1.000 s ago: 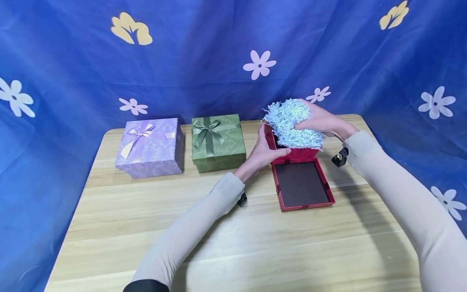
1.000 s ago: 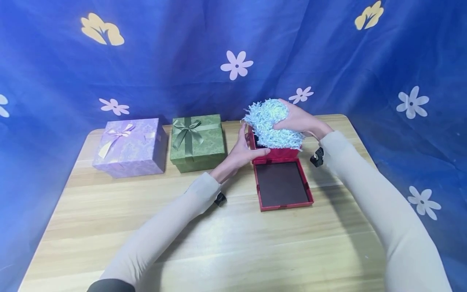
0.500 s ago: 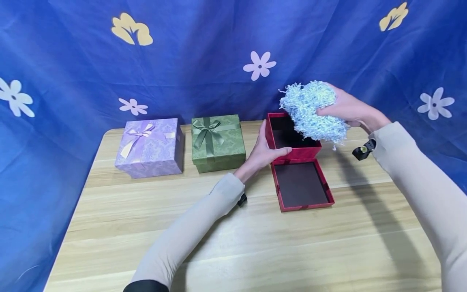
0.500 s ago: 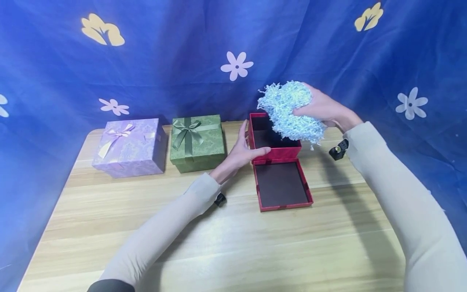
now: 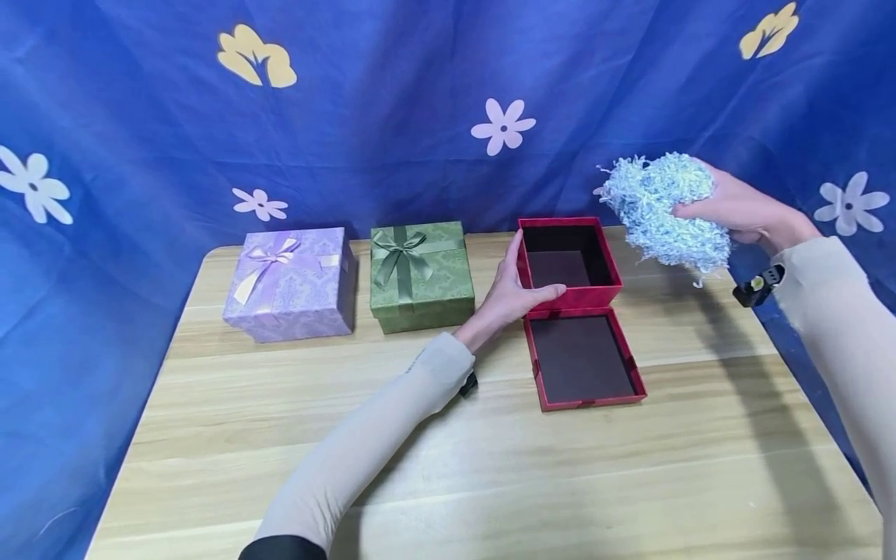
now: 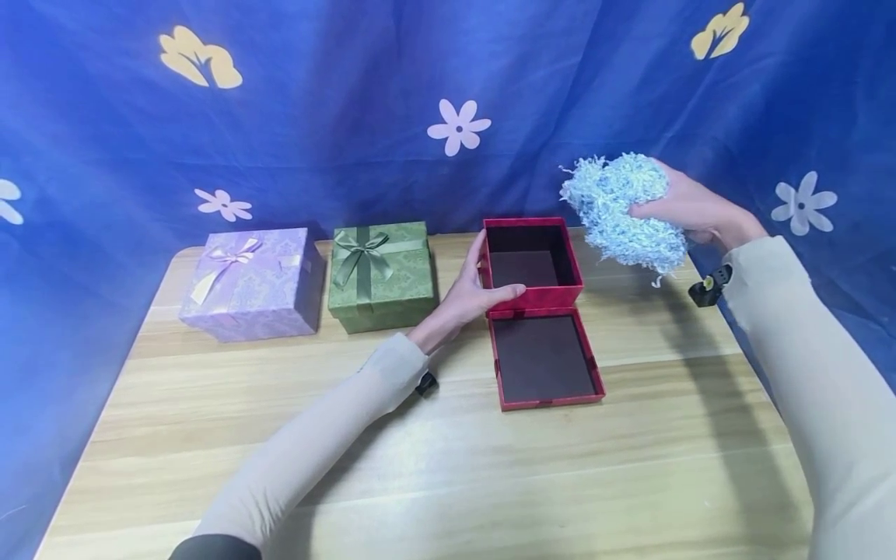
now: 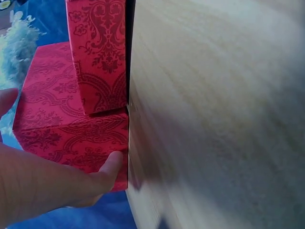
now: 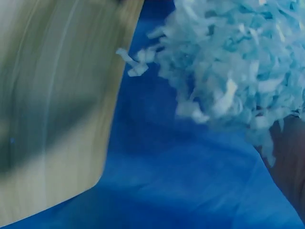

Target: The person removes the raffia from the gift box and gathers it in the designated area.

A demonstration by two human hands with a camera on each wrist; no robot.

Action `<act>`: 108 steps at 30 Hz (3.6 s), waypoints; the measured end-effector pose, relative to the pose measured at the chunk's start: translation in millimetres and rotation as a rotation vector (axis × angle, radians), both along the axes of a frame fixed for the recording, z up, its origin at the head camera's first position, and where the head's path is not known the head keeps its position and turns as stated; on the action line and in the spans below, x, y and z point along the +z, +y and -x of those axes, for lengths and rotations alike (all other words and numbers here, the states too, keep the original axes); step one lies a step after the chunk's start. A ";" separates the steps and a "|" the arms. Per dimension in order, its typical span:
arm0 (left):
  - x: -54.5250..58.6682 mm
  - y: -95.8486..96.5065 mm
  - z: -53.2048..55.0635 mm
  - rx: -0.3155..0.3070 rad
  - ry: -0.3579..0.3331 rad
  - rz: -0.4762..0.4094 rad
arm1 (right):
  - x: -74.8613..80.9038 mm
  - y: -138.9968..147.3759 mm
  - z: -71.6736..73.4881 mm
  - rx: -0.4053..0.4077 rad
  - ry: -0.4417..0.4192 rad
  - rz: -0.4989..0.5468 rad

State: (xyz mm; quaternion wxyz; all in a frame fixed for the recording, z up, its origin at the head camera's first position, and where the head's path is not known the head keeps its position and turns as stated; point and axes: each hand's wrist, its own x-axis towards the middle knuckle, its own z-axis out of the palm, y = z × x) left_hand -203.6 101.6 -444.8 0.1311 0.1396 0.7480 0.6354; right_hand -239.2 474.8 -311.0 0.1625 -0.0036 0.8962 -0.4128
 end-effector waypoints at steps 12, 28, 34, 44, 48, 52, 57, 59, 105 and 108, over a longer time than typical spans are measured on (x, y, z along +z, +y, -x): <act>-3.3 1.0 -7.2 -0.008 -0.014 0.032 | -56.8 41.8 6.7 -0.035 -0.049 -0.030; 1.2 -1.2 -12.9 -0.021 -0.032 0.040 | -102.8 44.6 14.4 0.004 -0.101 0.009; 4.6 -4.9 -10.0 -0.011 -0.029 0.047 | -104.8 37.9 22.7 0.055 0.015 -0.081; 10.9 -5.8 -6.8 0.011 0.006 0.066 | -104.1 29.3 13.0 0.011 0.132 -0.259; 13.6 -8.2 -6.4 0.027 0.031 0.070 | -100.6 23.3 2.1 0.002 0.177 -0.217; 18.6 -11.3 -6.7 0.036 0.050 0.075 | -97.3 17.5 -8.0 -0.022 0.196 -0.167; 27.6 -16.8 -8.8 0.032 0.048 0.080 | -92.8 10.8 -22.1 -0.099 0.218 -0.123; 31.0 -18.9 -9.2 0.023 0.061 0.079 | -90.8 7.3 -28.5 -0.128 0.235 -0.107; 68.0 -159.6 -30.4 0.259 0.283 -0.012 | -64.4 -204.4 -100.1 -0.029 0.277 0.914; 62.9 -171.4 -32.3 0.291 0.255 0.025 | -65.6 -218.7 -97.4 -0.034 0.249 0.925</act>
